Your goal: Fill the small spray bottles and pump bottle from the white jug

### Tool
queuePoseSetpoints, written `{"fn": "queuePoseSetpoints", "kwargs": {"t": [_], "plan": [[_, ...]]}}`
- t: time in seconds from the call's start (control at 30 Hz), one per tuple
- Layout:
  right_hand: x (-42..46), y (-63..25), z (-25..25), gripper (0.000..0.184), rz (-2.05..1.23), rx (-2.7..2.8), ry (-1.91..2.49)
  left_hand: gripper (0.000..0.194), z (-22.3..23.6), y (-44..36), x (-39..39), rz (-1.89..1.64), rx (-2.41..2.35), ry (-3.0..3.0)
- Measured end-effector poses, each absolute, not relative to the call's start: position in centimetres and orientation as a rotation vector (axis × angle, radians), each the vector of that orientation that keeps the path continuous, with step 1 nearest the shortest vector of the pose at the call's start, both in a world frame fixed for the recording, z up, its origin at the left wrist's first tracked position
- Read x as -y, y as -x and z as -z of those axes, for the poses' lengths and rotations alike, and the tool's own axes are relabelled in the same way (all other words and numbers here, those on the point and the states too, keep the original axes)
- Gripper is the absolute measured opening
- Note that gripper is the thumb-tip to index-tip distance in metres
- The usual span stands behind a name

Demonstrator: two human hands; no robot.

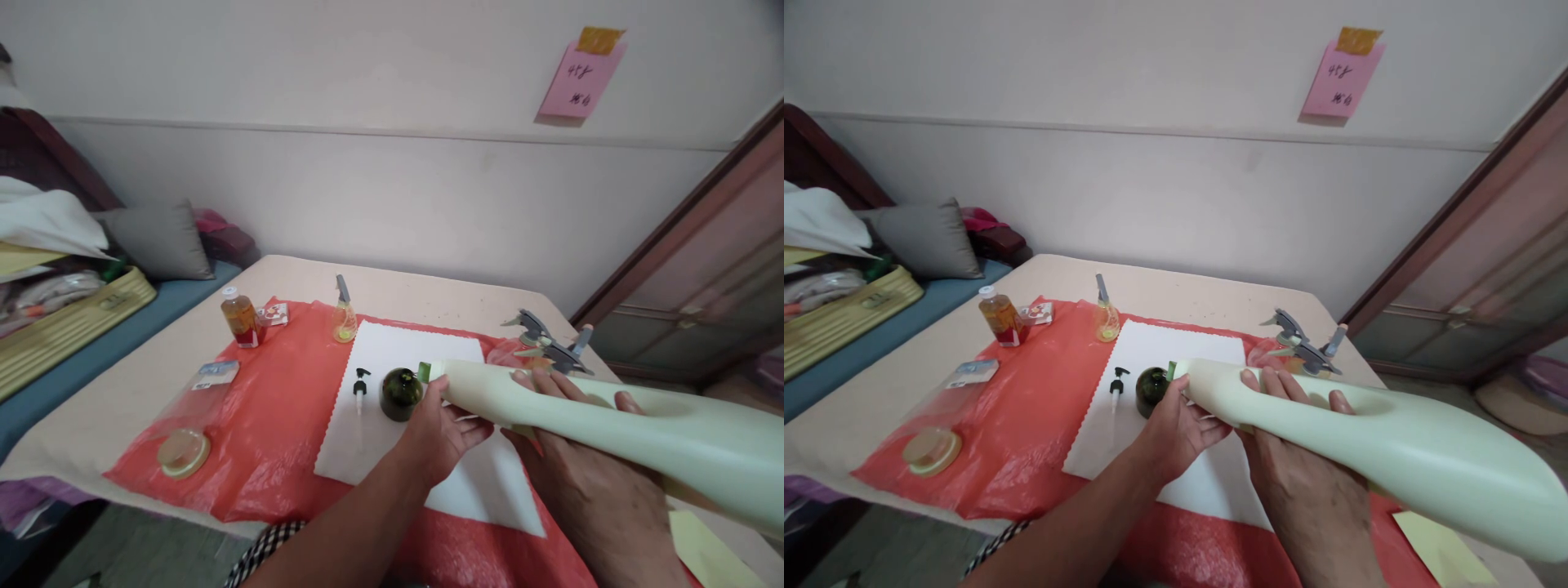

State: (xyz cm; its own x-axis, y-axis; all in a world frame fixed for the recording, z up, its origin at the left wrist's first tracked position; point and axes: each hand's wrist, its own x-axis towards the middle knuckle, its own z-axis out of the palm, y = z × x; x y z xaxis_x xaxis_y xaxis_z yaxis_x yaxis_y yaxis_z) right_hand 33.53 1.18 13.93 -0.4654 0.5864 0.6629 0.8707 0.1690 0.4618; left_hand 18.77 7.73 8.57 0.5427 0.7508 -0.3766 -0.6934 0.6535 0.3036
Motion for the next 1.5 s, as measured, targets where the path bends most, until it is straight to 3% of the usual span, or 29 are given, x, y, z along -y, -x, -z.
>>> {"fn": "queuePoseSetpoints", "kwargs": {"t": [0.7,0.93,1.5], "plan": [[-1.4,-32.9,-13.5,0.053,1.035,2.095,1.472,0.046,-8.4,-18.5,-7.8,-0.864,-0.498,-0.125],[-1.8,-33.6,-13.0,0.055,1.184,2.14,1.384,0.046,-8.5,-18.6,-7.8,-0.883,-0.51,-0.107],[-2.1,-33.9,-12.6,0.053,1.17,2.14,1.365,0.045,-8.7,-18.4,-7.8,-0.889,-0.519,-0.106]]}}
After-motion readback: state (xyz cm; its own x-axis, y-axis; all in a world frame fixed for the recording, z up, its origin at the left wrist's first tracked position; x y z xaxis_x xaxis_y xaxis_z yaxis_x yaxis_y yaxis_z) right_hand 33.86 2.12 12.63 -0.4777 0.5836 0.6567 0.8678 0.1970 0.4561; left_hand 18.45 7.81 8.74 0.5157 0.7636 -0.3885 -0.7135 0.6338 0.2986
